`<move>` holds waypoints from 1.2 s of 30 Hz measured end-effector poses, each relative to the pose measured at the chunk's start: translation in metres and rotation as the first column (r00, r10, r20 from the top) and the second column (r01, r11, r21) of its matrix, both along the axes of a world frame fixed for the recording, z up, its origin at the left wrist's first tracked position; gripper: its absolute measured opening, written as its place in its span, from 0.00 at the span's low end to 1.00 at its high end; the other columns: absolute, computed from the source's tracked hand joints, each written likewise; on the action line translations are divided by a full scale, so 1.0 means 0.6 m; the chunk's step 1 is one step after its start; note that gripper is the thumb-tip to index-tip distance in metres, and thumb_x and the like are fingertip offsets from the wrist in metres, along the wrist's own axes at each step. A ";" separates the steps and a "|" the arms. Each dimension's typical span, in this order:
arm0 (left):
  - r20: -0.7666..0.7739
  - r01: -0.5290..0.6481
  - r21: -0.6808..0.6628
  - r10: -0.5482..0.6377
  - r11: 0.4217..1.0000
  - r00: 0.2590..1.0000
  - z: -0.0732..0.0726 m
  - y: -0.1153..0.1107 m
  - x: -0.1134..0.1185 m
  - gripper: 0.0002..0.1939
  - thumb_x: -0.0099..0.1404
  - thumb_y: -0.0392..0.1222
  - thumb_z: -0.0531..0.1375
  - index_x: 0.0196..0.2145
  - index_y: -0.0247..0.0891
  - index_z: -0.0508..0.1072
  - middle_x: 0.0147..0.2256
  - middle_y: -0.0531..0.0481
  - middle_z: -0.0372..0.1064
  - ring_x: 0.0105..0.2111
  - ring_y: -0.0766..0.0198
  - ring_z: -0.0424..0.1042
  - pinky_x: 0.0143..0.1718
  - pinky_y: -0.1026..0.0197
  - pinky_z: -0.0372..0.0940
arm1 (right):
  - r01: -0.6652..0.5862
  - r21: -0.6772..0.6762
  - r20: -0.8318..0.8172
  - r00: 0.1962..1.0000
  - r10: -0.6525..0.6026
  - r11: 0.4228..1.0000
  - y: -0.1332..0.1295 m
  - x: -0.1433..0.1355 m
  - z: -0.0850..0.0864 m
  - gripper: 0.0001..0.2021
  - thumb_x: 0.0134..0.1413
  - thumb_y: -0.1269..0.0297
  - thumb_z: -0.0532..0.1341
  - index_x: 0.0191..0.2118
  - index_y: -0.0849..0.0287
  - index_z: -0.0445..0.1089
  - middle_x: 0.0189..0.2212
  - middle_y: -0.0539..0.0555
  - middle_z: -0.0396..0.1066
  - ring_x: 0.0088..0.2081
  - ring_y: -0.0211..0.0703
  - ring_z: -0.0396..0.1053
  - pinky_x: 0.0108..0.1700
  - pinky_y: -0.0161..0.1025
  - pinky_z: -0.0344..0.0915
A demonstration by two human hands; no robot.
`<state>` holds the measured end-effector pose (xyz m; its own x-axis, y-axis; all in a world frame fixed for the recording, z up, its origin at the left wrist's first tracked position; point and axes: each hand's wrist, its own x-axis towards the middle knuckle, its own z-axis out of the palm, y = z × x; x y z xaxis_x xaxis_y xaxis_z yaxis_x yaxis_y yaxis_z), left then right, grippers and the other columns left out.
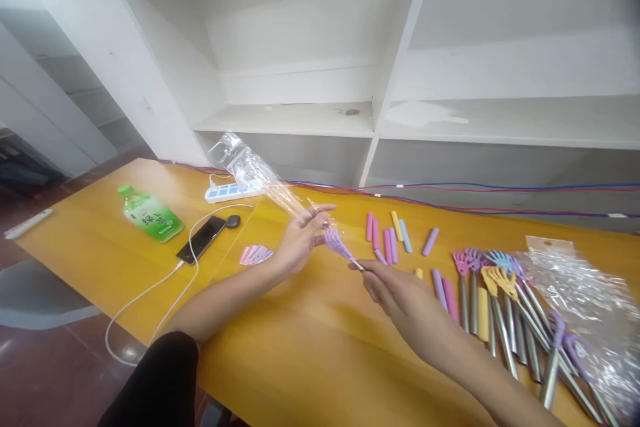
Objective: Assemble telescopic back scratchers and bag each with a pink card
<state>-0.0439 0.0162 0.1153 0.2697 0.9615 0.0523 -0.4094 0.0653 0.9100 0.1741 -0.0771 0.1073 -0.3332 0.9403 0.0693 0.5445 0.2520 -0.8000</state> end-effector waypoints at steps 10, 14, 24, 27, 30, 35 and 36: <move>0.069 0.077 -0.029 -0.075 0.997 0.995 0.027 0.001 -0.021 0.22 0.63 0.50 0.72 0.50 0.36 0.78 0.39 0.46 0.77 0.43 0.58 0.78 0.47 0.54 0.74 | 0.047 -0.016 0.058 0.997 -0.046 0.999 0.034 0.031 -0.005 0.25 0.74 0.41 0.45 0.50 0.55 0.70 0.29 0.51 0.66 0.29 0.40 0.62 0.32 0.36 0.56; 0.071 0.102 -0.034 -0.100 0.994 0.992 0.033 -0.004 -0.022 0.21 0.63 0.48 0.72 0.48 0.33 0.78 0.42 0.40 0.80 0.46 0.54 0.80 0.52 0.49 0.74 | 0.011 -0.062 -0.014 1.000 -0.012 0.998 0.047 0.050 -0.010 0.27 0.74 0.39 0.46 0.47 0.57 0.70 0.28 0.51 0.63 0.30 0.40 0.62 0.35 0.37 0.60; 0.018 0.077 -0.069 -0.076 0.995 0.997 0.025 -0.013 -0.013 0.21 0.60 0.48 0.74 0.44 0.31 0.79 0.44 0.37 0.81 0.44 0.53 0.82 0.54 0.46 0.74 | -0.003 -0.124 -0.117 0.993 -0.012 0.992 0.056 0.058 -0.024 0.26 0.73 0.39 0.48 0.52 0.58 0.66 0.26 0.47 0.59 0.29 0.38 0.59 0.37 0.37 0.58; 0.025 0.125 -0.053 -0.124 0.991 0.992 0.020 -0.018 -0.011 0.20 0.61 0.49 0.74 0.44 0.31 0.80 0.45 0.37 0.80 0.46 0.51 0.81 0.56 0.44 0.73 | 0.016 -0.118 -0.127 0.991 -0.031 0.993 0.055 0.051 -0.020 0.26 0.73 0.40 0.48 0.58 0.58 0.64 0.26 0.47 0.59 0.29 0.38 0.59 0.36 0.37 0.59; 0.037 0.179 -0.046 -0.178 0.983 0.983 0.013 -0.023 -0.007 0.20 0.62 0.50 0.73 0.43 0.30 0.80 0.45 0.37 0.80 0.47 0.49 0.81 0.57 0.40 0.72 | 0.014 -0.097 -0.138 0.990 -0.027 0.995 0.054 0.045 -0.020 0.26 0.74 0.42 0.47 0.62 0.57 0.61 0.26 0.47 0.60 0.29 0.39 0.60 0.35 0.37 0.59; 0.033 0.226 -0.035 -0.225 0.973 0.974 0.010 -0.029 -0.003 0.21 0.64 0.52 0.72 0.43 0.30 0.80 0.45 0.37 0.80 0.47 0.49 0.81 0.57 0.40 0.72 | -0.008 -0.067 -0.164 0.986 -0.003 0.998 0.053 0.041 -0.021 0.28 0.74 0.42 0.47 0.66 0.57 0.57 0.27 0.49 0.63 0.29 0.39 0.60 0.32 0.36 0.57; 0.029 0.236 -0.037 -0.235 0.971 0.972 0.011 -0.030 -0.002 0.21 0.64 0.52 0.72 0.43 0.31 0.80 0.44 0.37 0.80 0.48 0.49 0.81 0.57 0.40 0.72 | -0.005 -0.066 -0.164 0.986 -0.006 0.998 0.053 0.040 -0.020 0.28 0.74 0.42 0.47 0.66 0.57 0.57 0.27 0.49 0.64 0.29 0.39 0.60 0.32 0.36 0.57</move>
